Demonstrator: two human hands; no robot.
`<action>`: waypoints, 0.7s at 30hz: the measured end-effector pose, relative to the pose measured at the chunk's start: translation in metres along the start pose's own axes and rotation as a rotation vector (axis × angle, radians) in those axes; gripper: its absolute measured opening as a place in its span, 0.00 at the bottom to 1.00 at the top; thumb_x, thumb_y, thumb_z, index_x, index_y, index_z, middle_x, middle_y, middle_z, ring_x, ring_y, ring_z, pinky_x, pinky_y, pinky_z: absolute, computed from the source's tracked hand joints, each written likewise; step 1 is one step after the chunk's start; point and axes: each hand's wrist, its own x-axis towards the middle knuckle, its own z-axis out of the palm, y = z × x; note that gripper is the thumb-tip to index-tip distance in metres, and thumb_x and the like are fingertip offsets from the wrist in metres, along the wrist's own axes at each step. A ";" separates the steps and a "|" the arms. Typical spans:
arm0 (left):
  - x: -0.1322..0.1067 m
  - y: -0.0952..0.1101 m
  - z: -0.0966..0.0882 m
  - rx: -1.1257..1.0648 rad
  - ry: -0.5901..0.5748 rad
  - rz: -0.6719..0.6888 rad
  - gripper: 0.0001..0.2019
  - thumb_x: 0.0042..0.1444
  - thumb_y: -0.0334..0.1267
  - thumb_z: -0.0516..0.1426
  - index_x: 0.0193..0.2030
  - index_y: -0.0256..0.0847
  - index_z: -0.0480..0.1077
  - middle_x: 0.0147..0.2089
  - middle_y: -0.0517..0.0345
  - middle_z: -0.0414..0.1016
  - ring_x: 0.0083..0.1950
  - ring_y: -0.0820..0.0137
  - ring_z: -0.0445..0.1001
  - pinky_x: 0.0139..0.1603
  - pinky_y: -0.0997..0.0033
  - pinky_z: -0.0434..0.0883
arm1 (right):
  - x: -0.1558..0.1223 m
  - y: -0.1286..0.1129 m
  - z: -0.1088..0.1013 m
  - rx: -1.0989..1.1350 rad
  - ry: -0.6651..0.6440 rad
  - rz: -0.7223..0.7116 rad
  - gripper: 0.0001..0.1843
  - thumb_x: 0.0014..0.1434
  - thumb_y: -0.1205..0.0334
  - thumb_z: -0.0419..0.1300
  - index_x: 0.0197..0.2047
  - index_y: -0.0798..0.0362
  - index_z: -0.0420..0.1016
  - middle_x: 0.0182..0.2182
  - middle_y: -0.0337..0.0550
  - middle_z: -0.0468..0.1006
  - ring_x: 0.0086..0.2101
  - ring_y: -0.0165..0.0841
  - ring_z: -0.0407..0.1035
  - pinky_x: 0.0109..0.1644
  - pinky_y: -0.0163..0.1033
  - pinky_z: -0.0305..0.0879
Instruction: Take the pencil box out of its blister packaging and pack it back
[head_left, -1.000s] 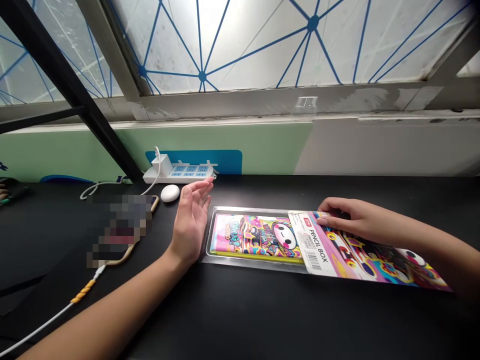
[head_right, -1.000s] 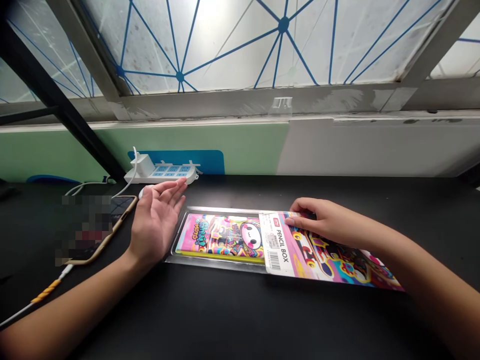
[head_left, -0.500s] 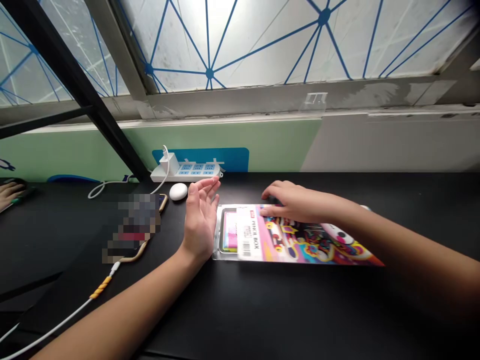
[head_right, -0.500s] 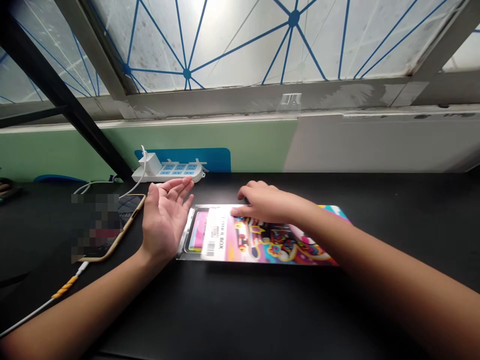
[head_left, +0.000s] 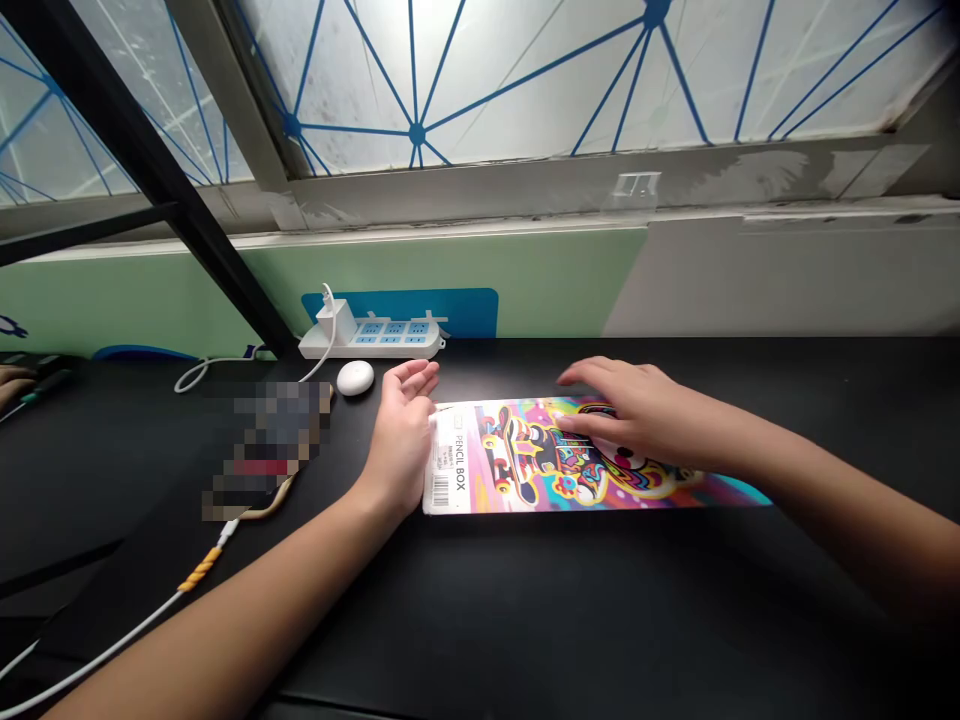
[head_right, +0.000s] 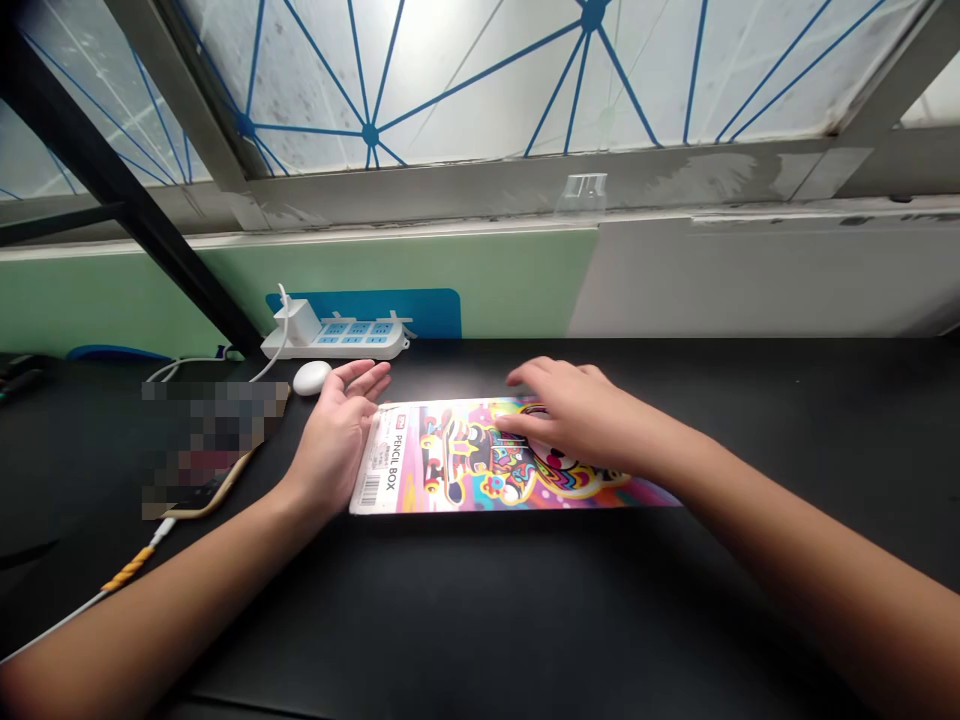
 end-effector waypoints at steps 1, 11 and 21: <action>-0.001 0.000 0.000 -0.011 -0.013 -0.040 0.27 0.49 0.21 0.51 0.54 0.49 0.63 0.67 0.50 0.70 0.72 0.60 0.64 0.68 0.47 0.66 | -0.009 0.017 0.000 0.061 -0.005 0.076 0.35 0.60 0.29 0.54 0.56 0.46 0.73 0.57 0.52 0.77 0.53 0.55 0.71 0.56 0.56 0.65; -0.001 0.010 0.005 -0.238 -0.029 -0.221 0.27 0.57 0.15 0.53 0.58 0.45 0.62 0.66 0.44 0.73 0.65 0.60 0.74 0.43 0.70 0.79 | -0.041 0.049 0.010 0.308 0.072 0.172 0.27 0.64 0.33 0.53 0.44 0.47 0.76 0.39 0.45 0.82 0.35 0.42 0.74 0.36 0.46 0.69; 0.007 0.009 0.005 -0.325 0.134 -0.356 0.17 0.57 0.16 0.52 0.50 0.37 0.65 0.56 0.38 0.78 0.52 0.60 0.82 0.41 0.67 0.80 | -0.041 0.047 0.009 0.271 0.033 0.168 0.27 0.65 0.33 0.52 0.42 0.47 0.77 0.36 0.43 0.82 0.33 0.40 0.74 0.34 0.44 0.67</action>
